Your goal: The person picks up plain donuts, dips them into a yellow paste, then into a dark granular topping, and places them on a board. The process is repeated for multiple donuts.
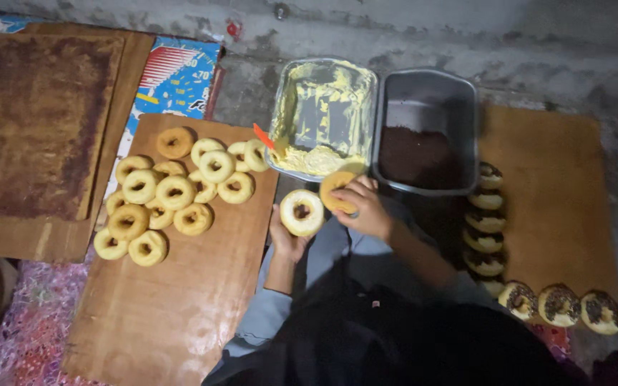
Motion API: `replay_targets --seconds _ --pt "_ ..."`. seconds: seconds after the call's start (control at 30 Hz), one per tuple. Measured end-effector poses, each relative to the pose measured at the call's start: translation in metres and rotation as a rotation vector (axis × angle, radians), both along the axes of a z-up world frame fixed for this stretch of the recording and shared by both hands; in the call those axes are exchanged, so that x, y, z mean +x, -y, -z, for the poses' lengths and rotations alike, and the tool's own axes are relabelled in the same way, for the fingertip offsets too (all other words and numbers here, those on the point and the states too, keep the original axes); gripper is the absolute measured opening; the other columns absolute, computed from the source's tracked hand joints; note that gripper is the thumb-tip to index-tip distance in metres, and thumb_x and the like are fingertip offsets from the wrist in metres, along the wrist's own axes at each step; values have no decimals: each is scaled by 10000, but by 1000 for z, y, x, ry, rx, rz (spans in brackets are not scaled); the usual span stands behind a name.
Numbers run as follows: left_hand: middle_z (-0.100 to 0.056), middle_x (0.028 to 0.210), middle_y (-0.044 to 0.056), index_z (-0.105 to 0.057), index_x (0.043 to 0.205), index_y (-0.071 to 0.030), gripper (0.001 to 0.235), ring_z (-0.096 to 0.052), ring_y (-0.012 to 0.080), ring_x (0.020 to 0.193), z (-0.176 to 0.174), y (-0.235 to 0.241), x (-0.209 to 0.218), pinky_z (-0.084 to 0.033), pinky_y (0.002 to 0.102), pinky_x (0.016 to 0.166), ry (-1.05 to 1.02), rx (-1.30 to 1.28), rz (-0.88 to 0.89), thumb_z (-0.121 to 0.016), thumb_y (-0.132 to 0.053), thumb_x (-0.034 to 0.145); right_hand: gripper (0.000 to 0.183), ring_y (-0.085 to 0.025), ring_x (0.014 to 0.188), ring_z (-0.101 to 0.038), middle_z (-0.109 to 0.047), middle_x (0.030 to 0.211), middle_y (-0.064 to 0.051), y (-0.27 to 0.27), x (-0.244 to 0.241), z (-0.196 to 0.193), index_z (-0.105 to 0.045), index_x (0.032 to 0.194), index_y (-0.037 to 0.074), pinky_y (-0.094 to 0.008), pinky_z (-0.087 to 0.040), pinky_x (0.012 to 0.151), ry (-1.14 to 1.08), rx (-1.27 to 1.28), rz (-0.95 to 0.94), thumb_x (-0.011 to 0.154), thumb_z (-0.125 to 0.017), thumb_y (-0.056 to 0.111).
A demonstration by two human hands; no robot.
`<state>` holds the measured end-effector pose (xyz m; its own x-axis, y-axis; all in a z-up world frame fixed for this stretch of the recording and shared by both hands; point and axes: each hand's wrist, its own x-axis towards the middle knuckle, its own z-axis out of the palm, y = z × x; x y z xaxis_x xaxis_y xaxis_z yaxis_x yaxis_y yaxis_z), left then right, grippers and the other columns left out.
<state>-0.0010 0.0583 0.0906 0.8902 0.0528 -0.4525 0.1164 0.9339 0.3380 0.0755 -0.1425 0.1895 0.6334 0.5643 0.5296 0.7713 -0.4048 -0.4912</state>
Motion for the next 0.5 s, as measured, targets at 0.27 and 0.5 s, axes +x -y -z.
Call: replay_targets --seconds 0.27,0.5 --pt "-568 1456 204 -621 1322 40 549 -563 349 1327 -59 43 -14 -438 425 1112 432 1431 -104 -436 -430 1108 383 -216 1016 -643 -692 1045 -47 9 -39 6 -651 1079 123 -429 -539 874 -881 421 94 798 -861 280" --pt "-533 1435 204 -536 1404 54 600 -530 314 1333 -59 74 -5 -405 418 1129 375 1166 -103 -402 -453 1114 541 -204 985 -669 -711 1082 -80 21 -48 0 -591 1360 109 -309 -542 775 -873 587 156 866 -810 143"
